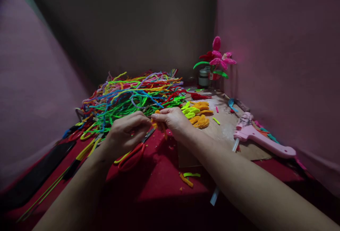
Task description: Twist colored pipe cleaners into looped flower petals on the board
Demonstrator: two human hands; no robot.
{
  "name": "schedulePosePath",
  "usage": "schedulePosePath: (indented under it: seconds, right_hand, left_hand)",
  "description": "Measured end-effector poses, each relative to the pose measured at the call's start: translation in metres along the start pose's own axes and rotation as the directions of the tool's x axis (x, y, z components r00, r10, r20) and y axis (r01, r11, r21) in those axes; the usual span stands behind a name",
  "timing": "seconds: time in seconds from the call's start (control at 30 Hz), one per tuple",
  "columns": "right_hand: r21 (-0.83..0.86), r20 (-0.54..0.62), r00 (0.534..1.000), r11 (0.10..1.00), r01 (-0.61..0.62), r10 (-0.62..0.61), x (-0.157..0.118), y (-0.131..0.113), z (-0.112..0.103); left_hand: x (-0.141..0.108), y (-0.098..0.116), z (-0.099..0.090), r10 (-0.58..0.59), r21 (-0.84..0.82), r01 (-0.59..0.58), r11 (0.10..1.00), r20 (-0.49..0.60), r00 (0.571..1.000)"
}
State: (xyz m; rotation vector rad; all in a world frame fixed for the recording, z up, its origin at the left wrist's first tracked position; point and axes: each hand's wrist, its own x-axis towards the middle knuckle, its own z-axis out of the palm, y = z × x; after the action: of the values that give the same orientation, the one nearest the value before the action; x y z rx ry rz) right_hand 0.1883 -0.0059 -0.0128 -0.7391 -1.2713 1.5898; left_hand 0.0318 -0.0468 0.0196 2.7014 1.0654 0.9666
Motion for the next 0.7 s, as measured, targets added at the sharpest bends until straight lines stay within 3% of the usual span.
schedulePosePath:
  seconds: [0.13, 0.7]
  right_hand:
    - [-0.027, 0.009, 1.0, 1.0, 0.003, -0.003, 0.0015, 0.0026, -0.0016]
    - [-0.122, -0.081, 0.997, 0.993, -0.008, -0.002, -0.0025, 0.0024, 0.0035]
  left_hand:
    - [-0.0013, -0.0035, 0.0044, 0.022, 0.192, -0.03, 0.981, 0.046, 0.999]
    - [-0.0046, -0.0032, 0.0104, 0.071, 0.447, -0.137, 0.884, 0.161, 0.984]
